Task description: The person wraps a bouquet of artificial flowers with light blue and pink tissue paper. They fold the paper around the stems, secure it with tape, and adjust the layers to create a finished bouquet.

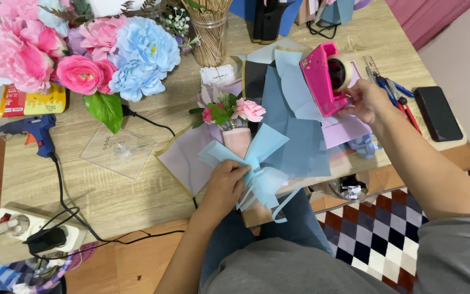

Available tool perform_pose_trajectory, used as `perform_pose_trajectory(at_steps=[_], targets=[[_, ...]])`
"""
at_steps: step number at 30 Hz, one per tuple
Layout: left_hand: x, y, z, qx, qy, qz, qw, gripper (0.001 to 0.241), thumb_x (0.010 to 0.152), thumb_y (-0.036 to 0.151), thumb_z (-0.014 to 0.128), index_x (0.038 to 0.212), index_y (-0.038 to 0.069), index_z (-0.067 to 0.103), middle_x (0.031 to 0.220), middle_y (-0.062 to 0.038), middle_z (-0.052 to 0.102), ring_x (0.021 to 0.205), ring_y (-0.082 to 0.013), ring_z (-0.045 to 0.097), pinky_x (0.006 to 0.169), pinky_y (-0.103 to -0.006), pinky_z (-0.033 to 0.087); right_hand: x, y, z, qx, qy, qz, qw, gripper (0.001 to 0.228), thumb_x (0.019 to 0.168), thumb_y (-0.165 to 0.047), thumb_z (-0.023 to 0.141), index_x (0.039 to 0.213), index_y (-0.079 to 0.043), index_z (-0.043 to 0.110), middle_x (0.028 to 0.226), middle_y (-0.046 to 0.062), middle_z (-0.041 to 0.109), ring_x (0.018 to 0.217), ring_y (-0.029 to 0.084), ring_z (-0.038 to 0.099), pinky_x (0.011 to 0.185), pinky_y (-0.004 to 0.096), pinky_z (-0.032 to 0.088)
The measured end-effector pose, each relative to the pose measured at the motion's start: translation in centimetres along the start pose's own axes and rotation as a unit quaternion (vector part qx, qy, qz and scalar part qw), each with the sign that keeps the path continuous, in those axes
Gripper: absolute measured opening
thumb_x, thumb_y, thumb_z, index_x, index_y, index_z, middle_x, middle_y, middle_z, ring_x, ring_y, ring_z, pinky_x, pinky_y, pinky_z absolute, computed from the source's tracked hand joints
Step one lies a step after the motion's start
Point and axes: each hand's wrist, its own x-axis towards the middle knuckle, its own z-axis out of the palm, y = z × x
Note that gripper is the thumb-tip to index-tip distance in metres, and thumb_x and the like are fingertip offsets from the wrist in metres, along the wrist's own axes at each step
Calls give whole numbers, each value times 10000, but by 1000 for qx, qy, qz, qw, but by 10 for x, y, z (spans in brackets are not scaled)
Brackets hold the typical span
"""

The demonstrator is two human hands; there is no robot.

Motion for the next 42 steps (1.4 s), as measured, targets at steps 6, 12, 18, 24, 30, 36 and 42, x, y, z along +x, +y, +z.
perform_pose_trajectory(at_steps=[6, 12, 18, 24, 30, 36, 42], targets=[[0, 1, 0, 4, 3, -2, 1000, 369, 992, 12, 553, 1325, 94, 688, 1065, -143, 641, 986, -290, 630, 835, -363, 522, -12, -5, 2, -20, -5, 10, 1000, 216, 770, -99, 604, 971, -50, 543, 890, 27, 519, 896, 232, 644, 837, 738, 516], [1, 5, -1, 12, -15, -24, 1000, 365, 980, 13, 558, 1309, 93, 696, 1077, -144, 638, 1014, -318, 628, 866, -385, 526, -33, -5, 2, 20, -15, -12, 1000, 318, 741, -84, 558, 1048, -12, 514, 1019, 55, 519, 1015, 224, 618, 920, 760, 470], [3, 10, -4, 12, -12, -27, 999, 384, 972, -6, 558, 1316, 93, 696, 1079, -144, 639, 1016, -315, 631, 867, -383, 529, 33, 45, -39, 72, -14, -44, 996, 278, 779, -26, 608, 1045, -12, 529, 961, 99, 634, 748, 160, 640, 874, 719, 568], [3, 14, -7, 3, -24, -47, 999, 401, 980, 3, 532, 1336, 103, 686, 1089, -138, 636, 1026, -298, 629, 877, -372, 532, -25, 26, -13, 38, -17, -69, 997, 102, 882, -48, 717, 966, -47, 660, 826, 9, 613, 748, 148, 678, 787, 534, 684], [3, 17, -9, 1, -15, -32, 999, 381, 991, -4, 530, 1321, 96, 692, 1060, -140, 635, 999, -300, 631, 856, -376, 538, -44, 5, -8, -26, -31, -40, 998, 100, 912, -47, 720, 945, -3, 637, 837, 53, 625, 811, 221, 725, 790, 605, 629], [2, 11, -4, -1, -7, -26, 1000, 400, 985, -11, 530, 1338, 102, 684, 1057, -136, 636, 1000, -292, 630, 872, -376, 531, -52, -9, -8, -112, -56, -18, 992, 170, 921, -64, 696, 1056, 33, 658, 931, 85, 624, 939, 254, 721, 794, 578, 626], [1, 11, 0, 9, 24, 16, 1000, 381, 951, -45, 569, 1308, 22, 684, 1033, -109, 585, 944, -295, 569, 803, -389, 489, -67, -24, 2, -185, -59, 36, 980, 157, 1055, -110, 564, 1095, 22, 640, 1160, 253, 714, 1057, 342, 747, 908, 426, 661]])
